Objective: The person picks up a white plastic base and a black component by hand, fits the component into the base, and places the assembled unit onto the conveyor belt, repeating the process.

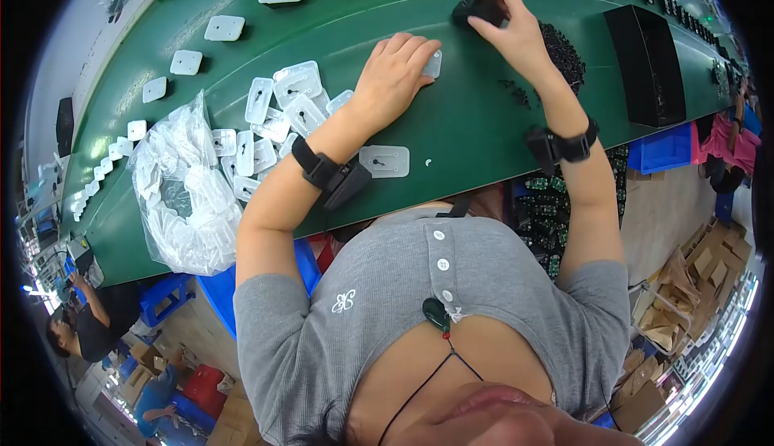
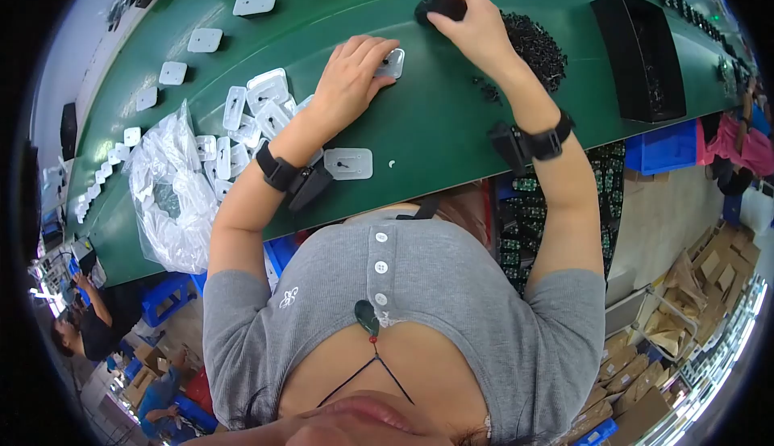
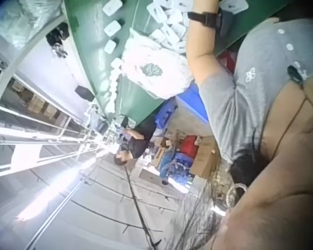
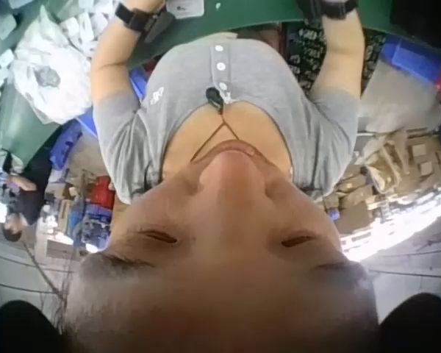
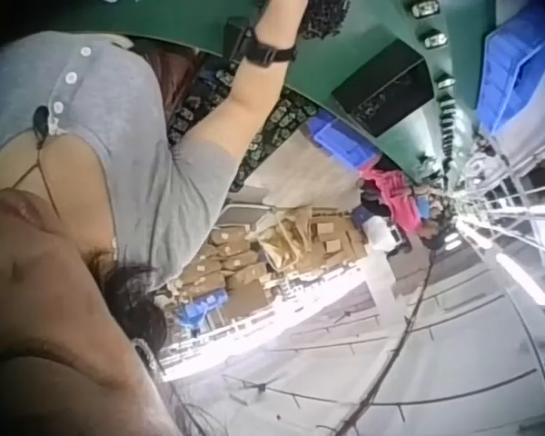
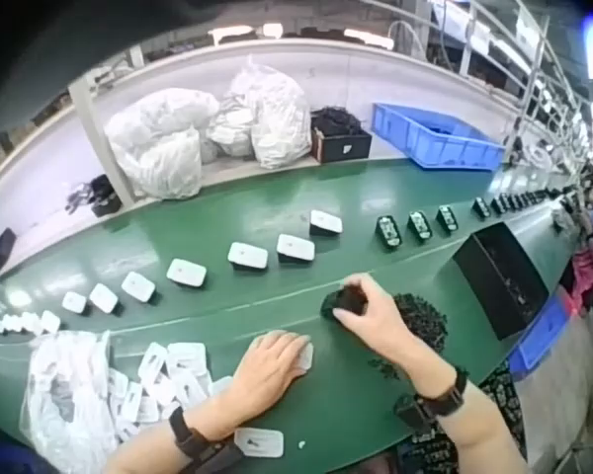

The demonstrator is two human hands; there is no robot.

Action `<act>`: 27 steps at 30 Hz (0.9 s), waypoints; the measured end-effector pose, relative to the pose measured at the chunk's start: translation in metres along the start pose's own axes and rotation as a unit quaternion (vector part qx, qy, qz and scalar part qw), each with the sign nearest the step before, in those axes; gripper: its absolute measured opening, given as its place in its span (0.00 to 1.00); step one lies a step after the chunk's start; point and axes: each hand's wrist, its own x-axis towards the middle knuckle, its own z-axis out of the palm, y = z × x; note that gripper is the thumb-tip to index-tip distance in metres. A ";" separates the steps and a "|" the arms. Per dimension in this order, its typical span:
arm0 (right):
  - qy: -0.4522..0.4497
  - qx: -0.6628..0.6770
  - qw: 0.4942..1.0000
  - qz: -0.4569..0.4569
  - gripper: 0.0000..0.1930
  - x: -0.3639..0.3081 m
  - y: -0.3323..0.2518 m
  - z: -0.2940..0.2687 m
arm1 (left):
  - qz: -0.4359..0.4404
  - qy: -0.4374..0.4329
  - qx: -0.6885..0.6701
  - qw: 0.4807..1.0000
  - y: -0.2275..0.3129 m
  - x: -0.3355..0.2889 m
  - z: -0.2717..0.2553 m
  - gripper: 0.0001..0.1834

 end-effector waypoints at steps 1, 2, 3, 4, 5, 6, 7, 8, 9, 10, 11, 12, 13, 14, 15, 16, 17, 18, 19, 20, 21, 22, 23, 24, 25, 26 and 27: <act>0.007 -0.084 0.996 -0.021 0.17 -0.012 -0.003 -0.004 | 0.001 0.005 -0.011 1.000 0.000 0.002 0.000 0.28; 0.013 -0.167 0.985 -0.042 0.17 -0.020 -0.004 -0.006 | 0.001 0.004 -0.012 1.000 -0.001 0.002 0.000 0.28; 0.012 -0.166 0.985 -0.042 0.17 -0.024 -0.003 -0.008 | -0.002 0.002 -0.036 0.999 -0.001 0.001 0.000 0.28; 0.008 -0.197 0.979 -0.050 0.17 -0.028 -0.004 -0.009 | -0.004 -0.001 -0.060 0.998 -0.001 0.001 0.000 0.27; 0.004 -0.226 0.972 -0.059 0.16 -0.031 -0.007 -0.009 | -0.005 -0.002 -0.061 0.998 -0.002 0.000 -0.001 0.27; -0.007 -0.193 0.981 -0.027 0.16 -0.034 -0.013 -0.009 | -0.013 0.027 -0.091 0.995 -0.003 -0.002 -0.003 0.27; -0.007 -0.192 0.981 -0.028 0.16 -0.036 -0.019 -0.007 | -0.020 0.056 -0.120 0.991 -0.005 -0.003 -0.005 0.26; -0.016 -0.167 0.983 -0.074 0.17 -0.038 -0.025 -0.003 | -0.021 0.056 -0.119 0.991 -0.007 -0.004 -0.008 0.26; -0.026 -0.142 0.982 -0.119 0.17 -0.040 -0.030 0.003 | -0.029 0.070 -0.124 0.989 -0.010 -0.005 -0.012 0.25; -0.039 -0.130 0.981 -0.139 0.17 -0.041 -0.035 0.009 | -0.037 0.084 -0.130 0.987 -0.012 -0.007 -0.014 0.25; -0.053 -0.131 0.978 -0.155 0.16 -0.044 -0.041 0.014 | -0.038 0.085 -0.129 0.987 -0.014 -0.010 -0.016 0.25; -0.071 -0.129 0.978 -0.151 0.16 -0.045 -0.043 0.019 | -0.036 0.073 -0.127 0.989 -0.015 -0.013 -0.018 0.25; -0.088 -0.126 0.977 -0.147 0.16 -0.047 -0.043 0.024 | -0.032 0.061 -0.125 0.990 -0.017 -0.015 -0.020 0.25; -0.089 -0.127 0.977 -0.147 0.16 -0.047 -0.043 0.028 | -0.033 0.061 -0.125 0.990 -0.018 -0.017 -0.019 0.25; -0.098 -0.134 0.974 -0.157 0.16 -0.047 -0.043 0.031 | -0.033 0.043 -0.111 0.992 -0.020 -0.021 -0.017 0.25; -0.106 -0.142 0.970 -0.166 0.16 -0.047 -0.042 0.033 | -0.033 0.024 -0.098 0.994 -0.022 -0.024 -0.014 0.26; -0.106 -0.143 0.970 -0.165 0.16 -0.047 -0.041 0.034 | -0.033 0.024 -0.099 0.994 -0.023 -0.026 -0.013 0.26; -0.107 -0.143 0.969 -0.167 0.16 -0.046 -0.041 0.036 | -0.030 0.019 -0.086 0.996 -0.025 -0.028 -0.012 0.26; -0.109 -0.143 0.969 -0.170 0.16 -0.045 -0.040 0.037 | -0.029 0.014 -0.072 0.997 -0.025 -0.029 -0.012 0.27; -0.111 -0.143 0.969 -0.169 0.16 -0.045 -0.040 0.038 | -0.030 0.014 -0.074 0.997 -0.026 -0.030 -0.012 0.27; -0.114 -0.144 0.968 -0.171 0.16 -0.044 -0.040 0.040 | -0.035 0.009 -0.066 0.997 -0.026 -0.031 -0.013 0.27; -0.117 -0.145 0.967 -0.173 0.16 -0.043 -0.040 0.041 | -0.041 0.004 -0.058 0.998 -0.026 -0.032 -0.013 0.28; -0.119 -0.146 0.967 -0.171 0.16 -0.042 -0.039 0.041 | -0.041 0.004 -0.060 0.997 -0.026 -0.032 -0.014 0.28; -0.118 -0.152 0.965 -0.176 0.16 -0.042 -0.040 0.041 | -0.037 0.001 -0.048 0.998 -0.025 -0.033 -0.014 0.28; -0.118 -0.157 0.964 -0.180 0.16 -0.043 -0.039 0.042 | -0.033 -0.004 -0.036 0.999 -0.025 -0.033 -0.015 0.28; -0.119 -0.158 0.964 -0.177 0.16 -0.045 -0.040 0.044 | -0.034 -0.005 -0.038 0.999 -0.023 -0.033 -0.017 0.28; -0.097 -0.183 0.958 -0.196 0.16 -0.049 -0.041 0.047 | -0.027 -0.017 -0.012 0.999 -0.022 -0.033 -0.019 0.29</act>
